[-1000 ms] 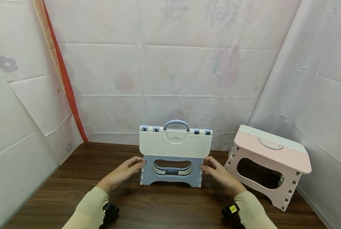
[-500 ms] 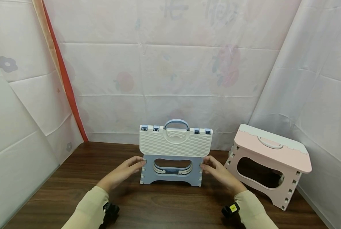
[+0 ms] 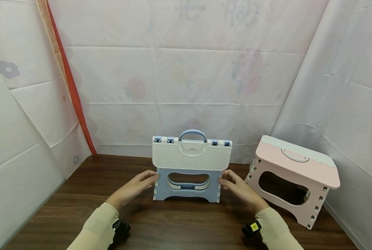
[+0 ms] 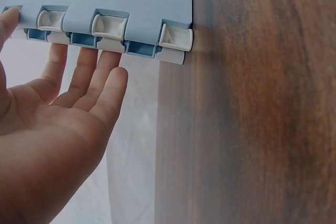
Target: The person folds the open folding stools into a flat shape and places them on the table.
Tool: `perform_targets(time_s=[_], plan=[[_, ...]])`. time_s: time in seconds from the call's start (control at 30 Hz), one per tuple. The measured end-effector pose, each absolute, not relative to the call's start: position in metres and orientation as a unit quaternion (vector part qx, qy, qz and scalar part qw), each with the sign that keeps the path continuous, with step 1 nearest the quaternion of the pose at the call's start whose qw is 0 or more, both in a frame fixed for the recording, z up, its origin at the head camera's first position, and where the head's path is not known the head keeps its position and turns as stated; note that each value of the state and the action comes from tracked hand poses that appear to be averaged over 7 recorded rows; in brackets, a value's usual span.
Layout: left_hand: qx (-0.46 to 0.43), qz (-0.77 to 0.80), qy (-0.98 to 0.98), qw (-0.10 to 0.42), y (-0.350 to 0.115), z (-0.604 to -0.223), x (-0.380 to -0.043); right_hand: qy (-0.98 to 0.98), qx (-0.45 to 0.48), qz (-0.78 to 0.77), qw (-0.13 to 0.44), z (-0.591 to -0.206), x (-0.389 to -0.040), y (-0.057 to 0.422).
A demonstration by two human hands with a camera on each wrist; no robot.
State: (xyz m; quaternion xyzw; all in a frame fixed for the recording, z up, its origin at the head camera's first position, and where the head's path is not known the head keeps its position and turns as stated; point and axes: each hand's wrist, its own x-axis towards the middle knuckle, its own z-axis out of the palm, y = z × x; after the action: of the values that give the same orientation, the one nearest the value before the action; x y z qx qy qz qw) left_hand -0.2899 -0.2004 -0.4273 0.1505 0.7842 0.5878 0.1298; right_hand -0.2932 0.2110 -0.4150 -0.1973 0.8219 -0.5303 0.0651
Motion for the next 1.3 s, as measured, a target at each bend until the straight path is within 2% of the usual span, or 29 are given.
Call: perform_targets(time_s=[0.27,1.3], plan=[[0.169,0.591,0.777,0.135,-0.2016,-0.4271,-0.2901,0.817,-0.199,-0.537,0.067,-0.4160,-0.2943,0.2106],[0.151,0.599,0.776,0.130,-0.1994,-0.4304,-0.2921,0.816,-0.208,-0.537,0.057,-0.4140,-0.2924,0.2099]])
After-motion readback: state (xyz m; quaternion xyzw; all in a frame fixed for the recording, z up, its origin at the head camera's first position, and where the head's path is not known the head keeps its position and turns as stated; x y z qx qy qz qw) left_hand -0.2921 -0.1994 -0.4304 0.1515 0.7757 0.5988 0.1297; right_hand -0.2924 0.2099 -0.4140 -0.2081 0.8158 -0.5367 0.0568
